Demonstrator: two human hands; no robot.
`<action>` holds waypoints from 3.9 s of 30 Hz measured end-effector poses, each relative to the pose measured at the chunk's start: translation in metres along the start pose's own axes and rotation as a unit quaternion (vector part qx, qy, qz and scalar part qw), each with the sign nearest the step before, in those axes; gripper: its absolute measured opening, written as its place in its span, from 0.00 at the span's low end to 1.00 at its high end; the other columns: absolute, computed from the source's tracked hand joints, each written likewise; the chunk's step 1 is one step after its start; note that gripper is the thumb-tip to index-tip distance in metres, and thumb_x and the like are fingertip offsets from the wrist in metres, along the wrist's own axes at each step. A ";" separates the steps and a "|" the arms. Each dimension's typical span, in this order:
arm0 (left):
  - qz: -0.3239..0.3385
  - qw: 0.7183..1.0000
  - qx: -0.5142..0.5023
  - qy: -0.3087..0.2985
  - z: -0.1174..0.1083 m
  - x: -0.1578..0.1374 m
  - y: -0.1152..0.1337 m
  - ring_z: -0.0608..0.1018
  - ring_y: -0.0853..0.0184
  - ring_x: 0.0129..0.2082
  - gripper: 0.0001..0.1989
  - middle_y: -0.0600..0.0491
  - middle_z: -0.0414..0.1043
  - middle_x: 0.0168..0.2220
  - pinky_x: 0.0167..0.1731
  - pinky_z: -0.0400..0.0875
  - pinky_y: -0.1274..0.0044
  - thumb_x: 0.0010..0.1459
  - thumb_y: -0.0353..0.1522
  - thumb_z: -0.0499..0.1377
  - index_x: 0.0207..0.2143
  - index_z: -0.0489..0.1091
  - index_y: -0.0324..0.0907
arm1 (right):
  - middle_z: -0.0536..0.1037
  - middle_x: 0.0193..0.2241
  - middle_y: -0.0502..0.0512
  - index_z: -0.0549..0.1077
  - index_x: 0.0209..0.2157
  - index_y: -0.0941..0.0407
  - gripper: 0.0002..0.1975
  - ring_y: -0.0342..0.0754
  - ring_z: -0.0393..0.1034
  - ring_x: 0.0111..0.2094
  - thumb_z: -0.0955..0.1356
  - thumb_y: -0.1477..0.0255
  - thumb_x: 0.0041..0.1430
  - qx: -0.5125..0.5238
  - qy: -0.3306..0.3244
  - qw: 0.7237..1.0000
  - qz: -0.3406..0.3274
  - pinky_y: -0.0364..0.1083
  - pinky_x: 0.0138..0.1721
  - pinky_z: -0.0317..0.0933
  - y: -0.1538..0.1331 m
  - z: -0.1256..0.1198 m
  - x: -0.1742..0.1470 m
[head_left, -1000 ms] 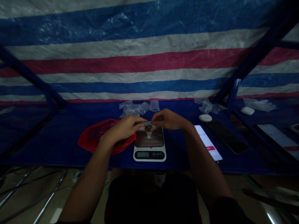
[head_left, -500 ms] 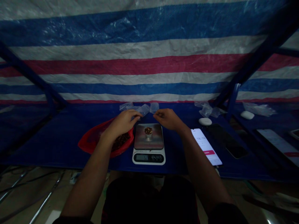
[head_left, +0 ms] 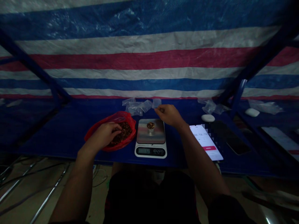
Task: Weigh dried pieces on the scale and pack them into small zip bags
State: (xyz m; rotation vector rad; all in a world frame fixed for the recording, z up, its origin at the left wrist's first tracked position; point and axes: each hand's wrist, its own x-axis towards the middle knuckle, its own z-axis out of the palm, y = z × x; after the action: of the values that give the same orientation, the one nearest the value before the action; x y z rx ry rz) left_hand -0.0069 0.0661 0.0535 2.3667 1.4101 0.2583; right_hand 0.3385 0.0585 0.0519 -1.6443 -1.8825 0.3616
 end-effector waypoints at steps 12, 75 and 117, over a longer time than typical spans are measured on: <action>0.029 0.999 -0.021 0.039 -0.014 -0.005 0.014 0.85 0.56 0.40 0.15 0.49 0.86 0.40 0.43 0.76 0.69 0.63 0.43 0.57 0.37 0.81 0.47 | 0.77 0.24 0.53 0.76 0.27 0.55 0.20 0.45 0.64 0.24 0.65 0.61 0.70 -0.012 -0.008 1.000 0.006 0.46 0.29 0.47 0.006 0.004 0.002; 0.103 0.991 0.006 0.089 0.000 0.152 0.091 0.79 0.49 0.60 0.30 0.36 0.77 0.60 0.60 0.71 0.64 0.60 0.43 0.68 0.59 0.74 0.36 | 0.83 0.30 0.57 0.81 0.35 0.55 0.20 0.50 0.72 0.29 0.64 0.58 0.71 0.023 0.144 0.982 0.121 0.46 0.30 0.53 0.009 -0.005 0.004; 0.176 0.965 -0.185 0.057 -0.012 0.024 0.074 0.78 0.57 0.50 0.19 0.47 0.75 0.49 0.51 0.74 0.65 0.70 0.47 0.57 0.52 0.73 0.43 | 0.85 0.46 0.56 0.80 0.52 0.54 0.29 0.51 0.79 0.43 0.83 0.66 0.47 0.260 -0.314 0.913 -0.016 0.50 0.47 0.72 0.004 -0.022 -0.009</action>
State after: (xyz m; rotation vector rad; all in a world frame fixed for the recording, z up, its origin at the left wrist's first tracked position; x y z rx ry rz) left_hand 0.0601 0.0577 0.0941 2.2921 0.8765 0.7001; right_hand 0.3554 0.0466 0.0643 -1.2000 -1.9898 1.3817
